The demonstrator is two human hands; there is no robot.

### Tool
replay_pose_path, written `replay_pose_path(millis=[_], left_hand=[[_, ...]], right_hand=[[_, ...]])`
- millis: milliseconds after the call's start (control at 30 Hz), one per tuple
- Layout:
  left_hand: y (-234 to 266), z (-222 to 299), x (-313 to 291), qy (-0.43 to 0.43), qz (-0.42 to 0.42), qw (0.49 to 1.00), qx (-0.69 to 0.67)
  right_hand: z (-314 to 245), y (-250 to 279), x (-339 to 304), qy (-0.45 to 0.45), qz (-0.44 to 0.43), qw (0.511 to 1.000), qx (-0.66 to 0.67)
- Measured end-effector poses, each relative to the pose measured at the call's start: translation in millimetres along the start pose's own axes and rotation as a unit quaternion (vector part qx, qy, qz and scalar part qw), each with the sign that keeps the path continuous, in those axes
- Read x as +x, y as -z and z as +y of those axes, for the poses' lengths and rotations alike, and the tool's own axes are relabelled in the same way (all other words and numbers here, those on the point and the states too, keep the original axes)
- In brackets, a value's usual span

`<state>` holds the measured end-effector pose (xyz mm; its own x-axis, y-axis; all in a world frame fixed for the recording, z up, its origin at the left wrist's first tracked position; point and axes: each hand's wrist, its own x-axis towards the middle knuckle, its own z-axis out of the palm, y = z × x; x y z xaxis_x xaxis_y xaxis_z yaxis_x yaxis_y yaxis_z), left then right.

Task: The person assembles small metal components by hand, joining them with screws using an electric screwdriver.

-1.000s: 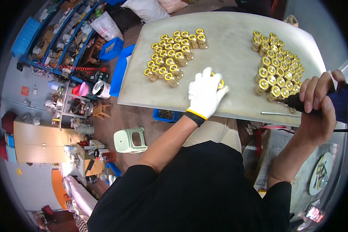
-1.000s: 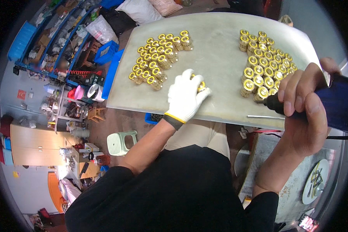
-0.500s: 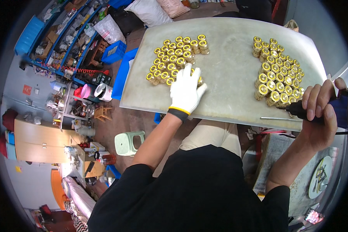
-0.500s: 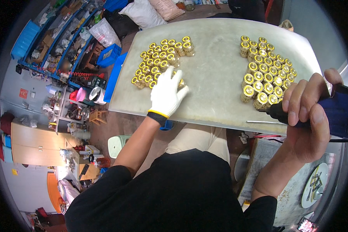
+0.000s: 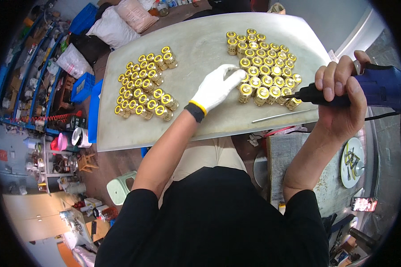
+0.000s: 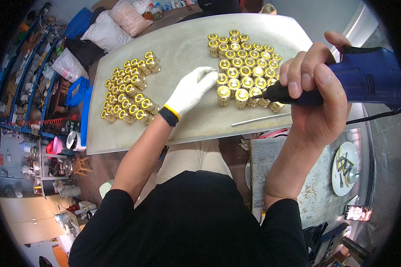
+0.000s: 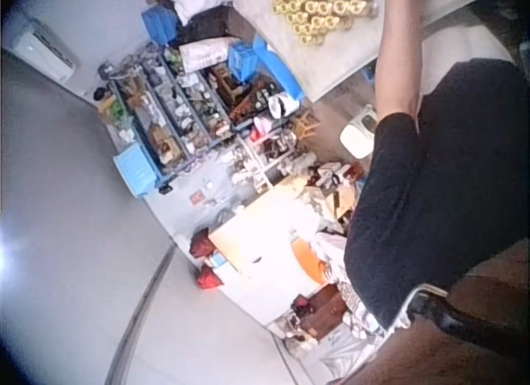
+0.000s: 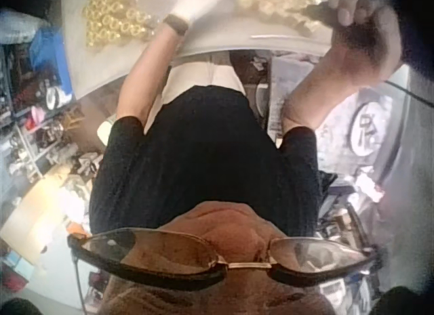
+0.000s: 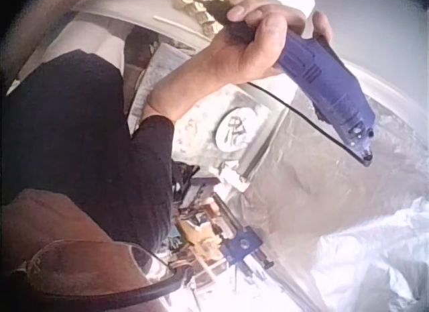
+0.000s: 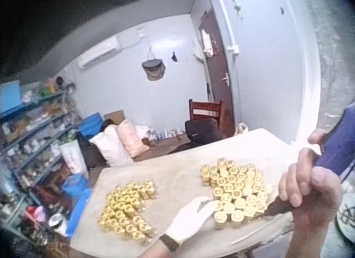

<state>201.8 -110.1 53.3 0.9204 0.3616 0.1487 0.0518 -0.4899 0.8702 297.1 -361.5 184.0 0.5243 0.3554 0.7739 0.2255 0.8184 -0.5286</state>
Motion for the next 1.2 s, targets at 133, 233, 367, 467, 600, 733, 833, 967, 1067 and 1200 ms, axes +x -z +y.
replay_pose_path(millis=[133, 233, 367, 467, 600, 733, 833, 967, 1067, 1200], left_hand=[[-20.5, -13.7, 29.5, 0.039, -0.056, 0.992, -0.106], [-22.9, -10.4, 36.2, 0.046, -0.070, 0.990, -0.113], [-24.8, -12.7, 33.9, 0.025, -0.072, 0.990, -0.117], [-24.7, -18.2, 35.3, 0.035, -0.113, 0.987, -0.110], [-30.5, -10.0, 47.0, -0.026, -0.149, 0.985, -0.077], [-29.8, 3.8, 60.7, -0.015, -0.225, 0.974, 0.010], [-28.3, 2.0, 66.0, -0.015, -0.272, 0.958, 0.084], [-20.1, -0.7, 57.9, -0.026, -0.280, 0.958, 0.050], [-14.2, -11.2, 36.2, -0.056, -0.225, 0.973, 0.013], [-14.4, -3.2, -9.9, -0.151, -0.061, 0.980, 0.115]], right_hand=[[-7.3, 3.3, 3.3, 0.006, 0.014, 1.000, -0.005], [-3.4, 6.8, 4.2, 0.012, 0.038, 0.998, -0.047], [7.8, 10.1, 7.3, -0.005, 0.059, 0.995, -0.078], [19.8, 5.7, 7.5, -0.021, 0.070, 0.995, -0.066], [32.1, -1.7, 6.1, -0.064, 0.096, 0.989, -0.097], [46.1, -7.2, 2.8, -0.099, 0.103, 0.981, -0.135], [58.9, -6.3, 0.5, -0.107, 0.100, 0.981, -0.129], [72.3, -9.0, -3.3, -0.130, 0.107, 0.974, -0.154], [80.7, -7.6, -6.7, -0.136, 0.110, 0.973, -0.150], [93.8, -6.4, -10.2, -0.177, 0.101, 0.970, -0.134]])
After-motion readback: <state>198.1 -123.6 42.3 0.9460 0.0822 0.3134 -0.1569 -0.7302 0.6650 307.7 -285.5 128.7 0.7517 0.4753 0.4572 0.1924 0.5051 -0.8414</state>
